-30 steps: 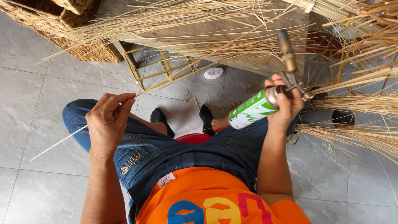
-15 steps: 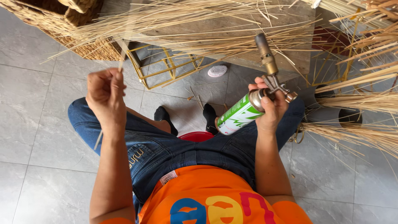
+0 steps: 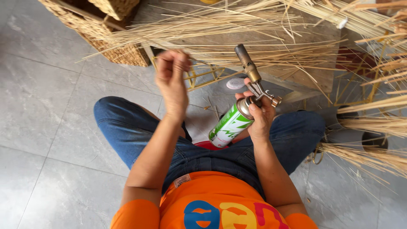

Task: The person uses a handheld blowtorch to heat thin dried reed strips one at a time, then inserts them into a woven basket structure. The person repeatedly heats and places individual strips into the basket frame.

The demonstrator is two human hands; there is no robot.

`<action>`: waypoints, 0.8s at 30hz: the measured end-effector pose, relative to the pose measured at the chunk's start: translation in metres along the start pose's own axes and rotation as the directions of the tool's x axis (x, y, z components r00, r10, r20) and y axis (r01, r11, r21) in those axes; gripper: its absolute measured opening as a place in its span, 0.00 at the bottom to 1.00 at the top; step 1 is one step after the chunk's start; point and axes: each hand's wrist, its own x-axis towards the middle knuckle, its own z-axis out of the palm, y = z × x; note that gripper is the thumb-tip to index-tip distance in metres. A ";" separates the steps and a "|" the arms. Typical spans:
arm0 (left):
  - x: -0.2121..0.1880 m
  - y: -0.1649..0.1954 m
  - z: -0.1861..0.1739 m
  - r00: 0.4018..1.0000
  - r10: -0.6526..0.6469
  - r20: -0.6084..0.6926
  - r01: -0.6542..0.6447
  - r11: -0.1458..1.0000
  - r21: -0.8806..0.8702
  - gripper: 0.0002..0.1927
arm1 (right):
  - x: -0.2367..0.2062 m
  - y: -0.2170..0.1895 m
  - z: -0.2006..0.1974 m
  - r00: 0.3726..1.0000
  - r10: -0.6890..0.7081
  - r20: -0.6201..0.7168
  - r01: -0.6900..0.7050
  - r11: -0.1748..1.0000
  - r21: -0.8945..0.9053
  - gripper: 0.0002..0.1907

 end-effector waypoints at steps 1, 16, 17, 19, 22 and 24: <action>-0.011 -0.008 0.000 0.999 -0.044 0.023 0.045 0.999 -0.023 0.05 | 0.000 0.003 -0.001 1.000 0.002 0.004 -0.002 1.000 0.000 0.19; -0.099 -0.039 -0.031 0.835 -0.498 0.232 0.453 0.864 0.221 0.09 | -0.004 0.043 -0.015 0.997 -0.062 0.048 0.069 0.985 -0.156 0.18; -0.100 -0.028 -0.032 0.822 -0.502 0.268 0.406 0.847 0.343 0.09 | -0.003 0.044 -0.016 0.997 -0.065 0.048 0.072 0.984 -0.162 0.17; -0.106 -0.004 -0.030 0.780 -0.532 0.329 0.287 0.772 0.567 0.12 | -0.001 0.044 -0.018 0.995 -0.074 0.068 0.085 0.981 -0.177 0.17; -0.104 0.025 -0.032 0.881 -0.135 0.454 -0.238 0.703 0.671 0.12 | -0.001 0.046 -0.020 0.996 -0.065 0.061 0.075 0.982 -0.172 0.18; -0.091 0.035 -0.043 0.867 0.066 0.494 -0.462 0.479 0.746 0.14 | -0.001 0.048 -0.021 0.996 -0.064 0.063 0.074 0.982 -0.175 0.19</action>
